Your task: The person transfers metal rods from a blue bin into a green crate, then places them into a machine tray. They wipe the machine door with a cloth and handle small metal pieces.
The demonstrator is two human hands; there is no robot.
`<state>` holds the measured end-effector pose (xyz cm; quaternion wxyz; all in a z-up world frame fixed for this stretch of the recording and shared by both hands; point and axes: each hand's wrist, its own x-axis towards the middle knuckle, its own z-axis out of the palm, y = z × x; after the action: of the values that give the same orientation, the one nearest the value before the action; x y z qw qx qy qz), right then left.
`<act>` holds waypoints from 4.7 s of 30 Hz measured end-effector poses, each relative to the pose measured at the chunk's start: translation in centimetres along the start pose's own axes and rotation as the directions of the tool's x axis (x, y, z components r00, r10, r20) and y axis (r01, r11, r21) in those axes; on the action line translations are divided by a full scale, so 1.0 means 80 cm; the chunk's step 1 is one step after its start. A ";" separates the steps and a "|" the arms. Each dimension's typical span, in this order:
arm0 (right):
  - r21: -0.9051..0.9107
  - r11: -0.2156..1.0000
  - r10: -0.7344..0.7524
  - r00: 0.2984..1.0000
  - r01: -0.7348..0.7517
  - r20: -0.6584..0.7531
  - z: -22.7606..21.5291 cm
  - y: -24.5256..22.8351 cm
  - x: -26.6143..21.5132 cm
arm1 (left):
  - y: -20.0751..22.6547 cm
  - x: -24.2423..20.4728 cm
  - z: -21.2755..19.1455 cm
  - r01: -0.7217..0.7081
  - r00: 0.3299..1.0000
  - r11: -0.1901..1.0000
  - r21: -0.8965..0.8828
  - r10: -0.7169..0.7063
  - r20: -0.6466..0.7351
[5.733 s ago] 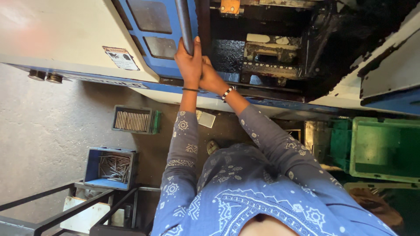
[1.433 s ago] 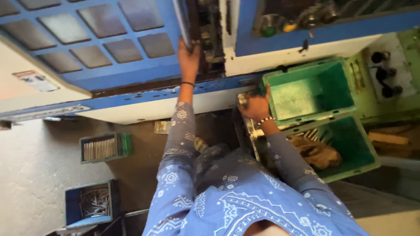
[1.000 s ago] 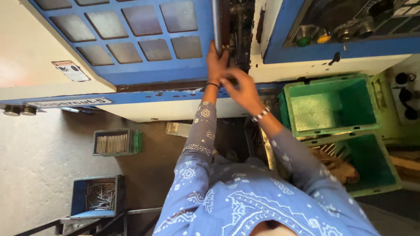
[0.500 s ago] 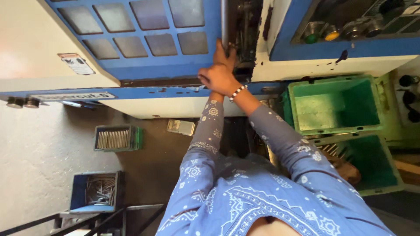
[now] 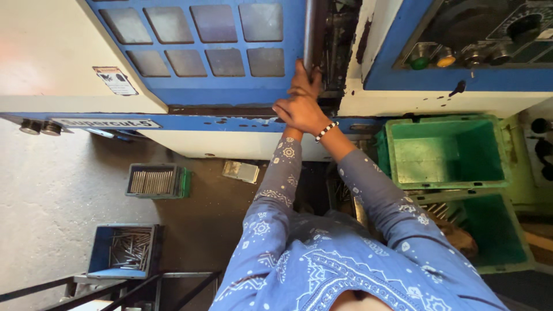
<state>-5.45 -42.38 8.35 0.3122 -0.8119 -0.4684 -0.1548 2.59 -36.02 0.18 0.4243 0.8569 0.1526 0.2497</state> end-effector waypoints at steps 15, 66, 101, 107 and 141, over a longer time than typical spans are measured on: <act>0.021 1.000 -0.008 0.975 0.003 0.220 -0.012 -0.012 0.000 | -0.005 -0.003 -0.012 -0.217 0.975 0.976 -0.003 0.217 -0.055; 0.145 0.989 -0.028 1.000 0.027 0.005 -0.028 -0.029 -0.018 | 0.010 -0.009 -0.019 -0.128 0.992 0.987 -0.100 0.129 0.005; 0.146 0.988 -0.048 0.997 0.055 -0.053 -0.023 -0.026 -0.021 | -0.004 -0.004 -0.009 -0.132 0.991 0.987 -0.092 0.134 0.011; 0.152 0.987 -0.038 0.998 0.045 -0.050 -0.020 -0.024 -0.023 | -0.013 -0.004 -0.002 -0.112 0.994 0.992 -0.061 0.113 0.012; 0.107 0.994 0.037 0.995 -0.027 -0.089 -0.007 -0.048 -0.015 | 0.012 -0.018 -0.048 -0.183 0.970 0.957 -0.223 0.213 0.119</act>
<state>-9.30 -42.17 9.53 0.3780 -0.7938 -0.4482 -0.1615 -0.70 -34.80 2.52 0.4951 0.8338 0.0079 0.2443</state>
